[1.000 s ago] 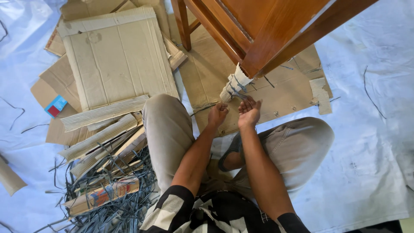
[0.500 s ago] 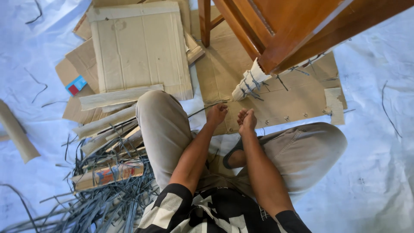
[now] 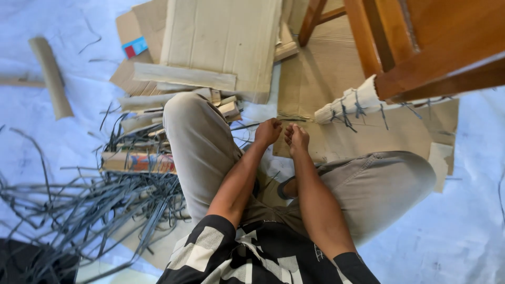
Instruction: Wrapping the legs of a wooden furniture piece with cardboard and securing it with plastic ties.
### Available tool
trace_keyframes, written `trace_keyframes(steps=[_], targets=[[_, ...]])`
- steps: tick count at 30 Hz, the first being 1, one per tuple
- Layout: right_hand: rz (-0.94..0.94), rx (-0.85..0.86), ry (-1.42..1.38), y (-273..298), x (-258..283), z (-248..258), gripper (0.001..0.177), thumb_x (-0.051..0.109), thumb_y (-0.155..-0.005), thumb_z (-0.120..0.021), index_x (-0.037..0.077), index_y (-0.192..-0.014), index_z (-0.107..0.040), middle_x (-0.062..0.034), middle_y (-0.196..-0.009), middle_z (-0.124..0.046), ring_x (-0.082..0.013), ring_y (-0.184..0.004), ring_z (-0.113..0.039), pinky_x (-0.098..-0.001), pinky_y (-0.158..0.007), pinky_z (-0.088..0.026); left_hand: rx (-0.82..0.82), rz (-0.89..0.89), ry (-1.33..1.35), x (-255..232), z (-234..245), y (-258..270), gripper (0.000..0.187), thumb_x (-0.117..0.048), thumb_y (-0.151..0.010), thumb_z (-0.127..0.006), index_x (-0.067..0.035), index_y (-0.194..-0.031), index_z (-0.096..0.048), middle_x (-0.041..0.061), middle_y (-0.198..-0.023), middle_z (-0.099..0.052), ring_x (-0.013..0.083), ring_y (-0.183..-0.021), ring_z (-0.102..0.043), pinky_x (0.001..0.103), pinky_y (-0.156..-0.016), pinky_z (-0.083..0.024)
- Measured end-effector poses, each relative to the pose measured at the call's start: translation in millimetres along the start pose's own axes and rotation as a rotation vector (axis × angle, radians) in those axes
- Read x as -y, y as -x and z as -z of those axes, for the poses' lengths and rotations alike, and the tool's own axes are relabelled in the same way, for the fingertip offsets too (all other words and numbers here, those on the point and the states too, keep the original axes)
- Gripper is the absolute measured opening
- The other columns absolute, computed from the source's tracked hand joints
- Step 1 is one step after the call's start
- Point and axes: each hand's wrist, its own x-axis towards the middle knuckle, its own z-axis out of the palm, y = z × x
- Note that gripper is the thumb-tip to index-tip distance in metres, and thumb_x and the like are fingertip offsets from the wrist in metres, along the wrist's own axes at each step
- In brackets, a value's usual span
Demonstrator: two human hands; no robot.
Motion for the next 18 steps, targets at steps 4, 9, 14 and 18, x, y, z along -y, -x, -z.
trace_keyframes(steps=[4,9,14,18], targets=[[-0.013,0.08,0.045,10,-9,-37,0.028,0.029,-0.1,-0.061,0.007,-0.118,-0.066,-0.0055,-0.091,-0.07,-0.0182,-0.074,-0.07,-0.0334,-0.067,-0.057,-0.043,0.075,0.035,16,26,17,0.031,-0.034,-0.092,-0.063,-0.026,-0.119,-0.075,0.008,-0.116,-0.077,0.0364,-0.113,-0.07,0.05,-0.099,-0.056],[-0.03,0.159,0.227,34,-14,-78,0.024,0.029,-0.097,-0.06,0.014,-0.113,-0.069,-0.0001,-0.09,-0.073,-0.0118,-0.075,-0.072,-0.0288,-0.068,-0.058,-0.138,0.164,0.086,36,54,36,0.031,-0.034,-0.094,-0.061,-0.025,-0.12,-0.075,0.014,-0.115,-0.076,0.0403,-0.117,-0.068,0.053,-0.101,-0.054],[-0.028,0.247,0.307,39,-39,-106,0.022,0.029,-0.097,-0.06,0.014,-0.109,-0.07,-0.0006,-0.088,-0.075,-0.0115,-0.07,-0.072,-0.0286,-0.063,-0.06,-0.201,0.262,0.122,72,69,51,0.034,-0.041,-0.095,-0.059,-0.026,-0.12,-0.075,0.014,-0.117,-0.076,0.0386,-0.12,-0.067,0.052,-0.104,-0.053],[0.003,0.313,0.429,57,-39,-127,0.02,0.028,-0.099,-0.058,0.015,-0.108,-0.07,0.0003,-0.086,-0.074,-0.0089,-0.068,-0.07,-0.0222,-0.058,-0.057,-0.365,0.314,0.111,102,77,48,0.029,-0.034,-0.093,-0.057,-0.024,-0.115,-0.074,0.011,-0.132,-0.067,0.0386,-0.12,-0.066,0.054,-0.099,-0.056]])
